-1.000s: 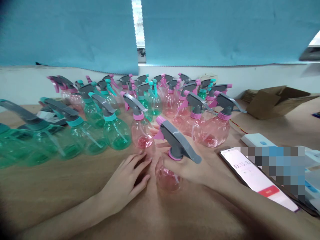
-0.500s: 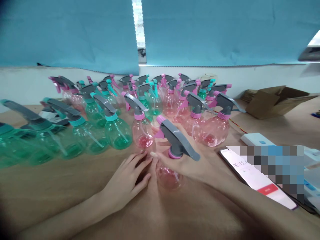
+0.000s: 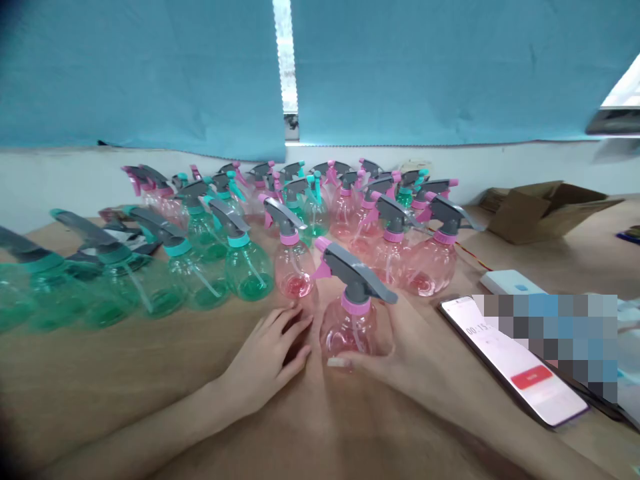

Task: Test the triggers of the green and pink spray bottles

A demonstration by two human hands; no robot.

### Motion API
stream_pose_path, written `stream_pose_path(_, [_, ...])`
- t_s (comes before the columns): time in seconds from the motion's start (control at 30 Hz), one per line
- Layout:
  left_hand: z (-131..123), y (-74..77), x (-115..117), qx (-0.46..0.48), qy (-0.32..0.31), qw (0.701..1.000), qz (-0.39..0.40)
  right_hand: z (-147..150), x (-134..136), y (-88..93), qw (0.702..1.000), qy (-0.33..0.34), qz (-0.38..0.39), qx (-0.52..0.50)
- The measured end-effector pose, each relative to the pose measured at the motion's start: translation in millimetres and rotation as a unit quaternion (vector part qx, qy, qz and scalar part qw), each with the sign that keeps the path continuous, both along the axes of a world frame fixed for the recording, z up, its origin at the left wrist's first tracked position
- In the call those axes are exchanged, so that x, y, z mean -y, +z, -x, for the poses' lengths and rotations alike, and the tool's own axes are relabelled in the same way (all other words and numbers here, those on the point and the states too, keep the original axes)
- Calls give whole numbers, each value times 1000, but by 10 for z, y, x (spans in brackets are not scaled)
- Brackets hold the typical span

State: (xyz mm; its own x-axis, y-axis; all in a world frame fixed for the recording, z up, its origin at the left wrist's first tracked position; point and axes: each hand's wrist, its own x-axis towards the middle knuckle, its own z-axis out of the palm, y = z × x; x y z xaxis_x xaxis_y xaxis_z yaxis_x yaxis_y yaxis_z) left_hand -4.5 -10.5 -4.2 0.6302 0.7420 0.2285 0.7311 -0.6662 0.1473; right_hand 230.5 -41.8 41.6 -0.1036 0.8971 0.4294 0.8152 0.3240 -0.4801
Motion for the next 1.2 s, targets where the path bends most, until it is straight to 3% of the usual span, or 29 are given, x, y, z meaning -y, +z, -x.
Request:
stream_pose_path(0.23, [2, 8, -7, -3, 3, 1000, -6, -18, 110, -65, 999, -10, 28, 31])
stream_pose_path(0.47, [9, -2, -25, -1, -5, 1000, -16, -100, -336, -76, 997, 9, -38, 61])
stream_pose_path(0.7, [20, -13, -42, -9, -6, 1000, -19, -34, -751, -41, 997, -24, -28, 69])
stream_pose_path(1.2, [-144, 4, -89, 0, -46, 999, -9, 98, -854, 46, 992, -68, -24, 108])
